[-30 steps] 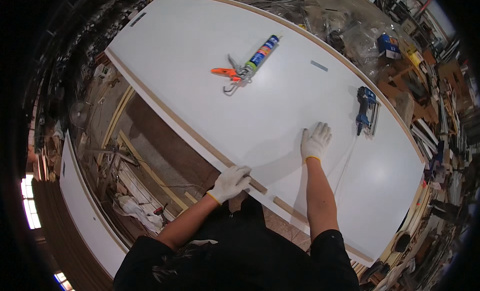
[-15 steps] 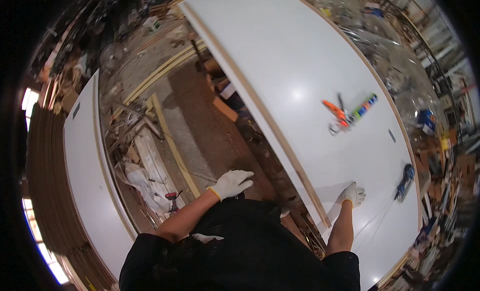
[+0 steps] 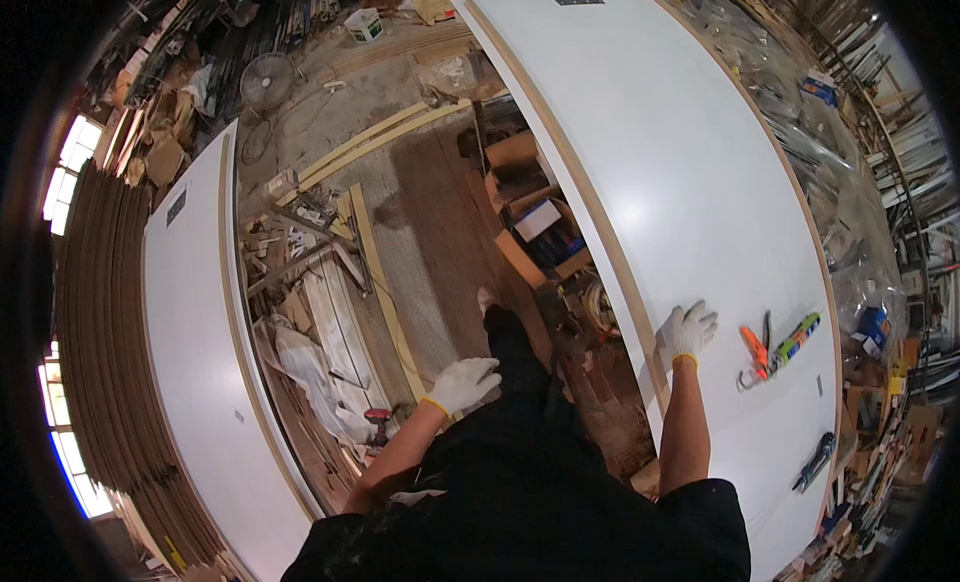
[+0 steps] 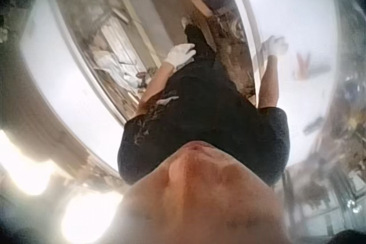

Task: The person attaches wooden trim strips to the edges of a large white board. They use a pneumatic nail gun to secure the trim and a caulking gun to apply adhesive along the seams. The person works methodically along the edges of the board in a workshop setting.

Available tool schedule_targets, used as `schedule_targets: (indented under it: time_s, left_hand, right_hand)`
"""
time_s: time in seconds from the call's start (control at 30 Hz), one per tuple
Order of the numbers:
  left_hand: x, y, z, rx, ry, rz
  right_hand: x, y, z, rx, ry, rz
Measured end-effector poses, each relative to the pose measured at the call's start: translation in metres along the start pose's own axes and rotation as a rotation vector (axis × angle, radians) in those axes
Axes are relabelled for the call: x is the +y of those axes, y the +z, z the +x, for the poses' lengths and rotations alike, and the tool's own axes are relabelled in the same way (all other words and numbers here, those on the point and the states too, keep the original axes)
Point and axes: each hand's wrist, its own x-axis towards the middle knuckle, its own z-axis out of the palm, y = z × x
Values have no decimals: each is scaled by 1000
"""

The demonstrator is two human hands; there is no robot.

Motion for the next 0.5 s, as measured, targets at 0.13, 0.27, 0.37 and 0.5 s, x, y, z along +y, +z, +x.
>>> schedule_targets:
  time_s: [0.13,0.27,0.37,0.5]
  left_hand:
    - [-30,-78,27,133,-77,-53]
    - [-91,-139,61,337,-98,-22]
    - [-97,-213,78,408,-201,-79]
    - [-138,-276,103,490,-344,-195]
  right_hand:
    - [-127,-14,52,40,2,-4]
    - [-244,-8,138,69,145,-28]
    - [-310,-1,206,99,108,-16]
    - [-426,-16,254,23,99,-66]
